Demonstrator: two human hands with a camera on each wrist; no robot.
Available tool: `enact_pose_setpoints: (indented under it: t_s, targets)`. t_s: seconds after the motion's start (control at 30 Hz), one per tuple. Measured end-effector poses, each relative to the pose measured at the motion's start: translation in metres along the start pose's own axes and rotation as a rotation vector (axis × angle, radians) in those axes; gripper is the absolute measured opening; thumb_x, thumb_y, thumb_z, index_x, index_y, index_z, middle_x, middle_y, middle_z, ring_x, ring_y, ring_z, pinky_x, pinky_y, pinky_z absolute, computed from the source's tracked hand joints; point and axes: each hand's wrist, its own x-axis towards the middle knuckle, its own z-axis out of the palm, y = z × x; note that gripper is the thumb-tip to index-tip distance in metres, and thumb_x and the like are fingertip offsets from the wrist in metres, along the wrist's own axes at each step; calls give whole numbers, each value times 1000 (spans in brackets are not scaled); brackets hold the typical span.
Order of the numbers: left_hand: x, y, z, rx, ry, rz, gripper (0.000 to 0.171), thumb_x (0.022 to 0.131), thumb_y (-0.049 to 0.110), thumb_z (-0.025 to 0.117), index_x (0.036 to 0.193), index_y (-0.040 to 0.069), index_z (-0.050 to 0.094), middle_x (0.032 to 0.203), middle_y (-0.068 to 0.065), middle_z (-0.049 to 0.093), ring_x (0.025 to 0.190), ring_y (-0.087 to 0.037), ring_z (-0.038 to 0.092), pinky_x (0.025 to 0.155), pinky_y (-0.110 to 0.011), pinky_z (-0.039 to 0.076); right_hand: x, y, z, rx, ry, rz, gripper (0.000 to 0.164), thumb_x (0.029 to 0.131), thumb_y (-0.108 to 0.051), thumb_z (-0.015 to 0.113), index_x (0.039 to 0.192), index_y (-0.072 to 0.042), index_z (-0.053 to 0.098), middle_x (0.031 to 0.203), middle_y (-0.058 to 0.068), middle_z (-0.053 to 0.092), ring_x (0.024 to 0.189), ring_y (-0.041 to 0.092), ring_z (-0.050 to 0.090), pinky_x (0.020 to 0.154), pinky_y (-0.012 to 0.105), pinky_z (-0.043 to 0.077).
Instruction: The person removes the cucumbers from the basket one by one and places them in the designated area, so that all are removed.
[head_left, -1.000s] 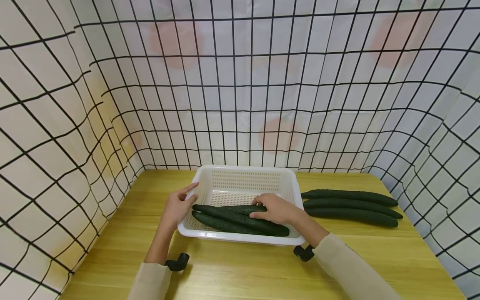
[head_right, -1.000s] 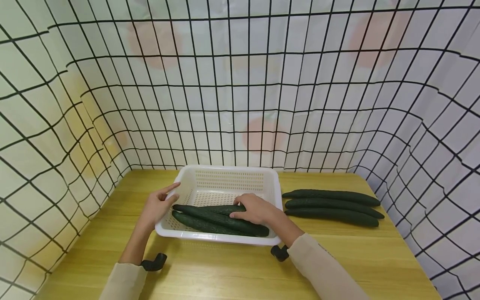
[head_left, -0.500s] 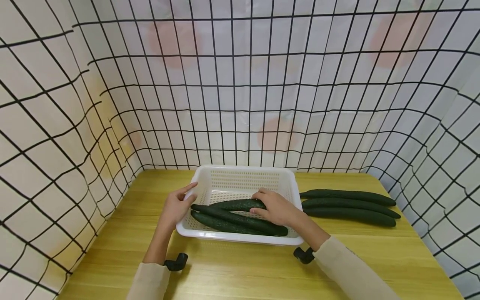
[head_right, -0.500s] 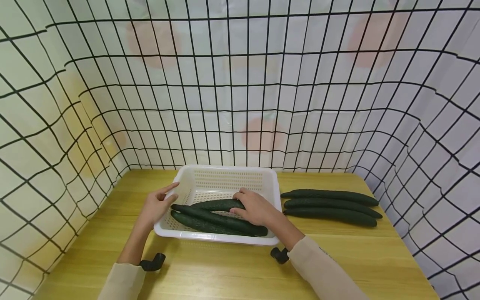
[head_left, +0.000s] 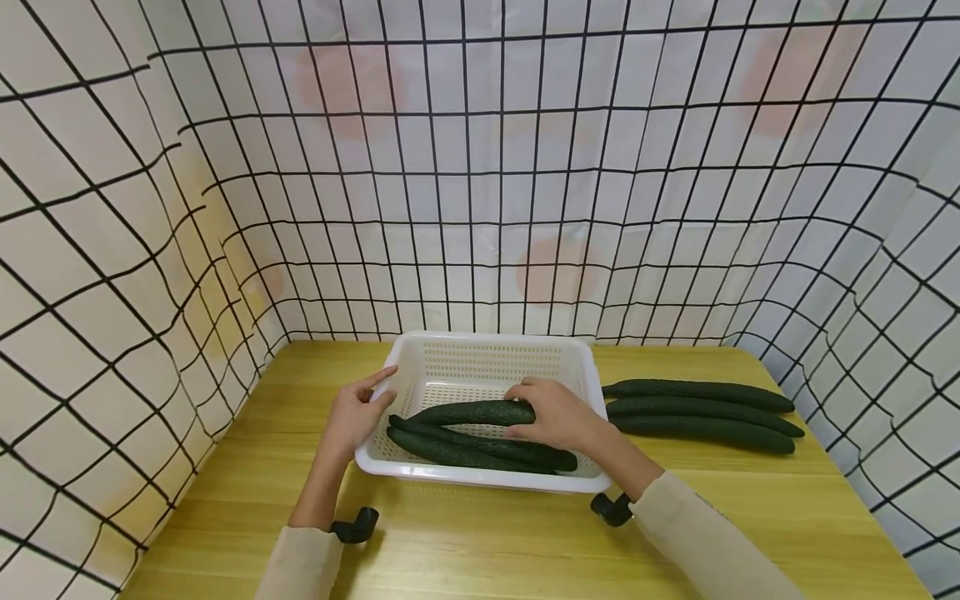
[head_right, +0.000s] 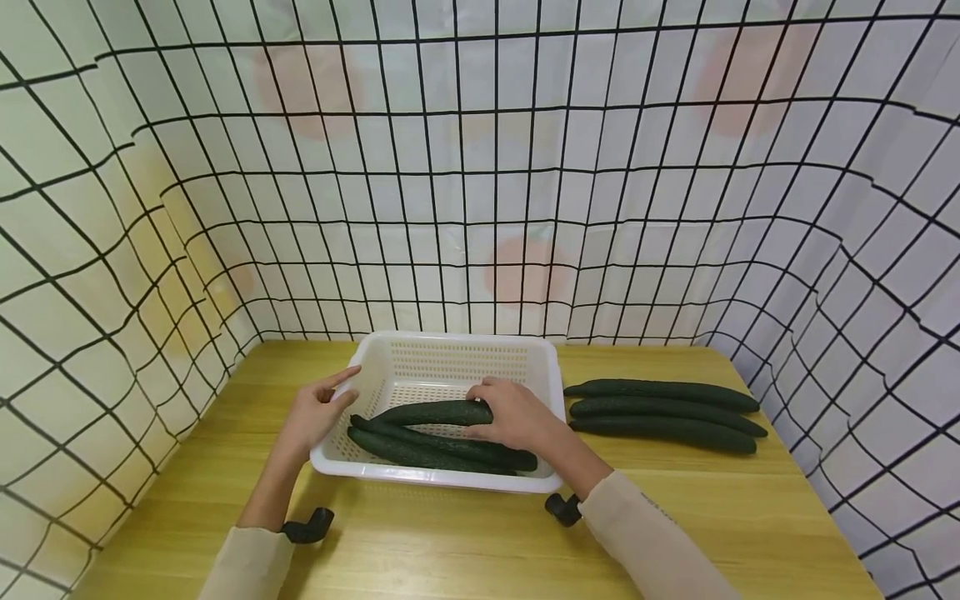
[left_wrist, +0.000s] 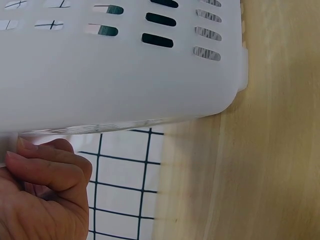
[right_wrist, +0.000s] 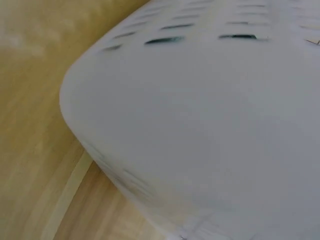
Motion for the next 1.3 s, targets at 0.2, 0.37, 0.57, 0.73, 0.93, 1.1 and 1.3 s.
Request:
enact_pose_setpoints:
  t_s: [0.2, 0.37, 0.57, 0.73, 0.93, 1.1, 1.3]
  targets:
    - [0, -1, 1, -11, 6, 2, 43, 101, 26, 66, 143, 31, 63, 79, -8, 58, 62, -17, 45, 56, -30, 44, -4, -5, -10, -47, 142, 1, 47, 88, -44, 80, 126, -19, 71, 115, 1, 71, 93, 18, 69, 78, 38, 58]
    - [0, -2, 3, -11, 14, 0, 42, 101, 26, 67, 142, 32, 64, 74, -5, 54, 61, -17, 45, 55, -30, 44, -8, -7, -20, -53, 198, 15, 46, 89, -45, 79, 127, -20, 72, 117, 1, 72, 97, 21, 70, 78, 40, 59]
    - [1, -4, 5, -11, 16, -7, 42, 101, 27, 67, 143, 32, 63, 74, -4, 52, 63, -16, 44, 57, -30, 44, -17, -5, -37, -43, 250, 10, 47, 90, -44, 78, 130, -19, 71, 122, 3, 71, 99, 23, 70, 74, 40, 58]
    - [2, -3, 3, -8, 12, -19, 43, 101, 28, 66, 144, 32, 63, 85, -10, 61, 70, -19, 51, 61, -30, 48, -31, 6, -50, -10, 278, 28, 47, 90, -39, 80, 132, -18, 70, 125, 5, 69, 101, 26, 70, 80, 44, 59]
    - [3, -4, 1, -15, 9, -32, 44, 102, 30, 65, 145, 33, 61, 104, -19, 68, 81, -21, 57, 66, -31, 50, -50, 23, -57, 58, 281, 93, 50, 91, -35, 79, 136, -17, 67, 134, 8, 67, 119, 35, 66, 94, 55, 55]
    - [0, -5, 1, -20, -1, -49, 44, 102, 29, 65, 145, 33, 61, 103, -20, 68, 79, -21, 57, 65, -31, 52, -67, 38, -57, 87, 278, 144, 51, 93, -36, 77, 138, -15, 65, 140, 13, 64, 129, 40, 59, 101, 62, 49]
    - [2, -3, 2, -8, -2, -49, 44, 102, 31, 65, 145, 35, 60, 107, -20, 68, 81, -21, 58, 66, -31, 52, -89, 60, -60, 123, 286, 178, 51, 94, -36, 75, 139, -14, 64, 142, 13, 63, 131, 40, 57, 103, 63, 47]
